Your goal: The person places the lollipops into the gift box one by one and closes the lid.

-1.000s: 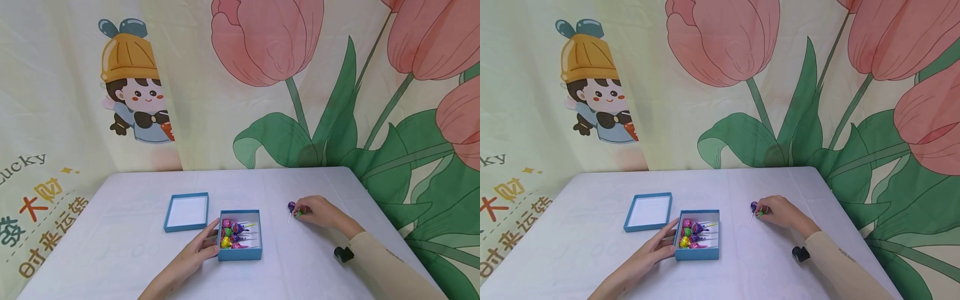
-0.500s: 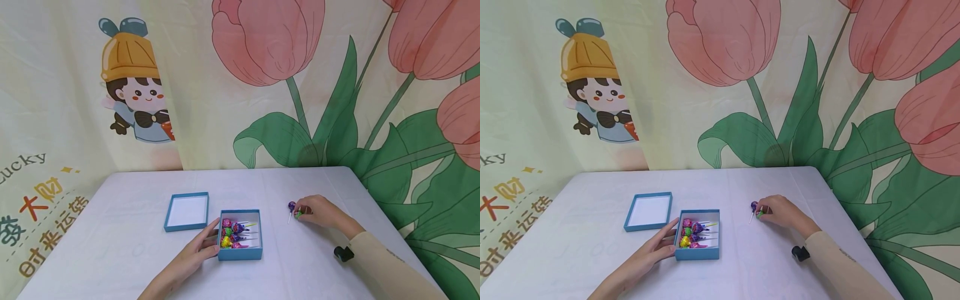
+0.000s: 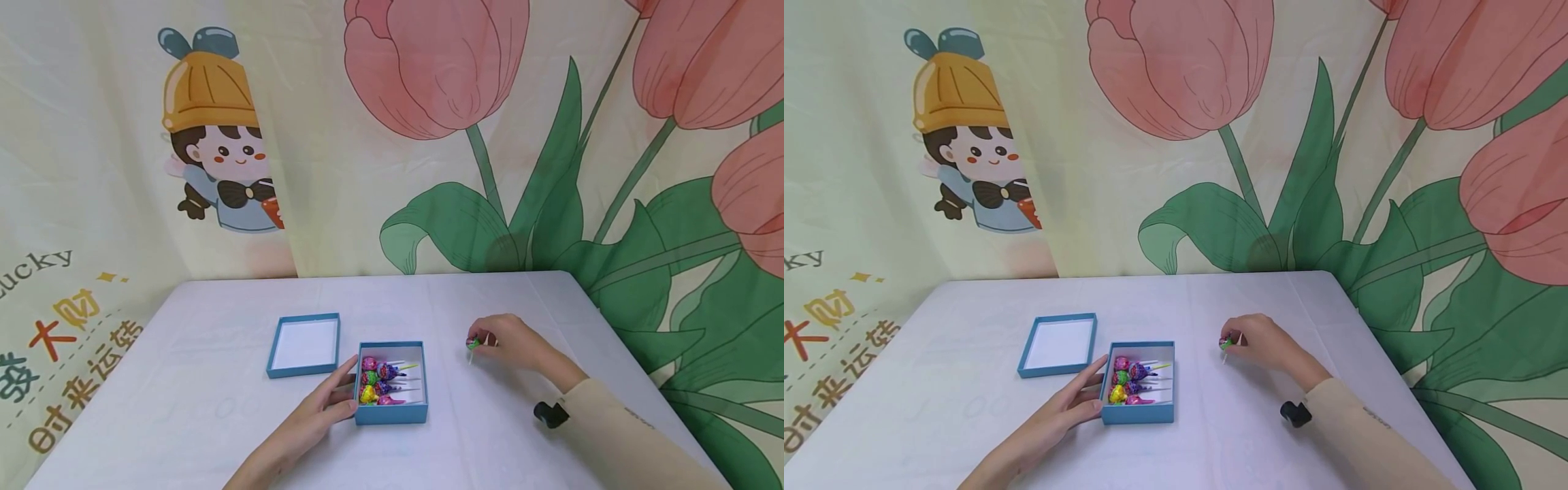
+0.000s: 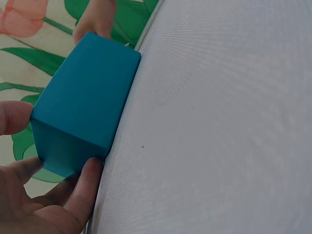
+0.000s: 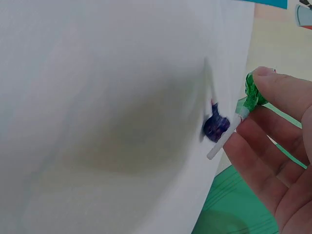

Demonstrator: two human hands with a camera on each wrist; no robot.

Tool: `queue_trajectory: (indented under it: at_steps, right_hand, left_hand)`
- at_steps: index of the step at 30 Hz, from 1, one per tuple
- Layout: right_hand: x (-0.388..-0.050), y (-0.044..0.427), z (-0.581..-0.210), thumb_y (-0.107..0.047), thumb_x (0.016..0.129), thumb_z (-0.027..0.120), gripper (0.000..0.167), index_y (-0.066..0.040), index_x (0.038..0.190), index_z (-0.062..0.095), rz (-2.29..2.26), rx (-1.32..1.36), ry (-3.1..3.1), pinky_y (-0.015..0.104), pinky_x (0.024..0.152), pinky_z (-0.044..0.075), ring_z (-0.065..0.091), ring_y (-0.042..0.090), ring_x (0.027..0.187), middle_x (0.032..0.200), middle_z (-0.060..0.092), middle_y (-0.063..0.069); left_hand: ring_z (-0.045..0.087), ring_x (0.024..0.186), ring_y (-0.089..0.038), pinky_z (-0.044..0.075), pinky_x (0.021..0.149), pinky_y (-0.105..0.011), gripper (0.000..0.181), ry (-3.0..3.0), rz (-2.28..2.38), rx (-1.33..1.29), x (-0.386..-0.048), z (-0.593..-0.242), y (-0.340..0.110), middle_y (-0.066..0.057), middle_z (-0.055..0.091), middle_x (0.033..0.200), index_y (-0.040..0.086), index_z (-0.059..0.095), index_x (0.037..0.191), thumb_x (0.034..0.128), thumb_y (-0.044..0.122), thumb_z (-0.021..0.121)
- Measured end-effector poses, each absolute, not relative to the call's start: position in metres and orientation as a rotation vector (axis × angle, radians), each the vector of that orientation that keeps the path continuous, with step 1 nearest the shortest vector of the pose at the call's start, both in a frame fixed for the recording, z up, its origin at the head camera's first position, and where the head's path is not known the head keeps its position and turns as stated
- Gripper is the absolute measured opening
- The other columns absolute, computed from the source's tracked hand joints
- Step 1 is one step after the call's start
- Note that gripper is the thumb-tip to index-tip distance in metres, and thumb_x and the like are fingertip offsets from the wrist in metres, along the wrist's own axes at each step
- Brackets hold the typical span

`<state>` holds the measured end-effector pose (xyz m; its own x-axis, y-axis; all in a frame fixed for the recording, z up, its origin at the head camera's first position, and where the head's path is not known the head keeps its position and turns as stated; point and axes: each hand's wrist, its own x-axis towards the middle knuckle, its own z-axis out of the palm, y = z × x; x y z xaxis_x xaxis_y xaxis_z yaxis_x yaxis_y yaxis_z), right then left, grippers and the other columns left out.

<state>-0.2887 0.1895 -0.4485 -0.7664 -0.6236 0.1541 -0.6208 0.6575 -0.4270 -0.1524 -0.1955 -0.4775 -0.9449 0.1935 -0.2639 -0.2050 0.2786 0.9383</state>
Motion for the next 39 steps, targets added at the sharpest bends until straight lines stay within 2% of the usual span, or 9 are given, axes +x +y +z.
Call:
queue_trajectory:
  at_steps: [14,25,33,39]
  right_hand:
    - [-0.271,0.139,-0.428,-0.017,0.093,0.085,0.017,-0.021,0.107,0.076,-0.926,-1.063,2.826,0.025,0.066,0.056,0.062,0.006,0.075,0.086,0.069,-0.015]
    - [-0.256,0.095,-0.417,-0.018,0.094,0.084,0.019,-0.019,0.111,0.076,-1.074,-1.167,2.792,0.024,0.068,0.057,0.064,0.006,0.080,0.092,0.072,-0.011]
    - [-0.248,0.074,-0.412,-0.019,0.096,0.082,0.019,-0.018,0.113,0.075,-1.140,-1.202,2.743,0.024,0.072,0.057,0.066,0.005,0.083,0.095,0.074,-0.008]
    - [-0.244,0.063,-0.414,-0.017,0.095,0.083,0.021,-0.017,0.115,0.075,-1.136,-1.217,2.709,0.023,0.074,0.057,0.064,0.006,0.082,0.095,0.074,-0.008]
  left_hand:
    - [0.050,0.142,-0.039,0.048,0.111,-0.062,0.075,2.228,1.704,-0.003,-0.152,-0.478,-0.197,-0.023,0.036,0.167,0.033,0.028,0.170,0.1050,0.032,0.067]
    - [0.050,0.143,-0.038,0.046,0.113,-0.063,0.075,2.219,1.706,0.002,-0.152,-0.477,-0.197,-0.022,0.036,0.167,0.035,0.028,0.169,0.1045,0.034,0.067]
    - [0.049,0.144,-0.042,0.047,0.111,-0.064,0.076,2.219,1.708,0.016,-0.153,-0.478,-0.196,-0.025,0.034,0.167,0.031,0.026,0.170,0.1054,0.033,0.066]
    - [0.048,0.144,-0.040,0.045,0.113,-0.064,0.074,2.209,1.711,0.033,-0.151,-0.478,-0.198,-0.023,0.034,0.168,0.033,0.026,0.170,0.1066,0.033,0.064]
